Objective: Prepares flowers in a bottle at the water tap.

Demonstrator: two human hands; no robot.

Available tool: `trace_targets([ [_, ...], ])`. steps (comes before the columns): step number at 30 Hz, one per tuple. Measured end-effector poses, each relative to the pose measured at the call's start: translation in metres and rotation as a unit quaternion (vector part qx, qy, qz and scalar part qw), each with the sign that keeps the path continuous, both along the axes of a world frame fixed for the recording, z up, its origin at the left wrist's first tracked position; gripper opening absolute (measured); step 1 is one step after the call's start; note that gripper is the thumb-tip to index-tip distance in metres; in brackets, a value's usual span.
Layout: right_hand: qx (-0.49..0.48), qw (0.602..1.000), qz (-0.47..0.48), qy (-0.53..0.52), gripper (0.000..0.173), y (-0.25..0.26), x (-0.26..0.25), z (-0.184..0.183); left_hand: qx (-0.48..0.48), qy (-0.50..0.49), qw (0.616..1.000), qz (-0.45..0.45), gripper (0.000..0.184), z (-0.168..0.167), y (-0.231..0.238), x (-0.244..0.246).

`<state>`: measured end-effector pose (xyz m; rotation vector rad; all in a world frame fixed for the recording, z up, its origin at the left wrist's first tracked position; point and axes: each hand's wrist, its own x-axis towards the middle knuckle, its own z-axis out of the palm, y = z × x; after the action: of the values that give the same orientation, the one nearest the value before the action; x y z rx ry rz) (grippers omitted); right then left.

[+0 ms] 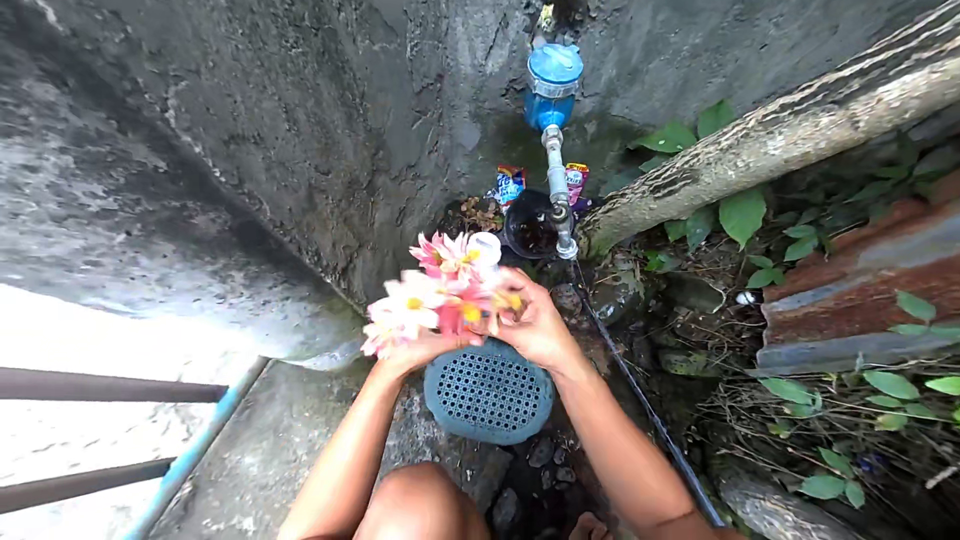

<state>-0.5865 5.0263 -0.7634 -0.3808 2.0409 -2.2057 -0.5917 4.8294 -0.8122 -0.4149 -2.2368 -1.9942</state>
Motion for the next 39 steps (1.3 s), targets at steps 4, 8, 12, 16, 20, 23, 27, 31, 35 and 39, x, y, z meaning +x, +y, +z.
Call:
trace_targets([
  [4, 0.218, 0.963, 0.067, 0.143, 0.057, 0.023, -0.033, 0.053, 0.069, 0.005, 0.997, 0.027, 0.066, 0.005, -0.007, 0.008],
  [8, 0.670, 0.682, 0.068, 0.287, 0.033, 0.057, -0.102, 0.117, 0.050, 0.018, 0.996, 0.065, 0.074, -0.003, -0.022, 0.013],
  [12, 0.807, 0.469, 0.232, 0.274, 0.030, 0.057, -0.139, 0.126, 0.093, 0.072, 0.992, 0.046, 0.077, -0.010, -0.026, 0.011],
  [16, 0.821, 0.431, 0.277, 0.253, 0.023, 0.049, -0.142, 0.128, 0.085, 0.070, 0.993, 0.052, 0.071, -0.013, -0.029, 0.016],
  [20, 0.827, 0.475, 0.224, 0.201, 0.028, 0.045, -0.130, 0.129, 0.117, 0.056, 0.991, 0.034, 0.067, -0.019, -0.030, 0.015],
  [23, 0.832, 0.505, 0.169, 0.153, 0.035, 0.038, -0.121, 0.126, 0.114, 0.049, 0.992, 0.034, 0.070, -0.023, -0.030, 0.014],
  [27, 0.833, 0.539, 0.090, 0.084, 0.035, 0.026, -0.110, 0.122, 0.118, 0.051, 0.991, 0.038, 0.069, -0.026, -0.029, 0.011],
  [31, 0.833, 0.549, 0.046, 0.051, 0.029, 0.018, -0.105, 0.120, 0.159, 0.069, 0.985, 0.012, 0.068, -0.024, -0.021, 0.004],
  [35, 0.822, 0.567, 0.045, 0.032, 0.021, 0.014, -0.105, 0.124, 0.154, 0.074, 0.985, 0.009, 0.071, -0.025, -0.011, 0.003],
  [39, 0.841, 0.524, 0.086, 0.104, 0.017, 0.024, -0.115, 0.119, 0.146, 0.078, 0.986, -0.001, 0.056, -0.016, -0.007, 0.006],
])
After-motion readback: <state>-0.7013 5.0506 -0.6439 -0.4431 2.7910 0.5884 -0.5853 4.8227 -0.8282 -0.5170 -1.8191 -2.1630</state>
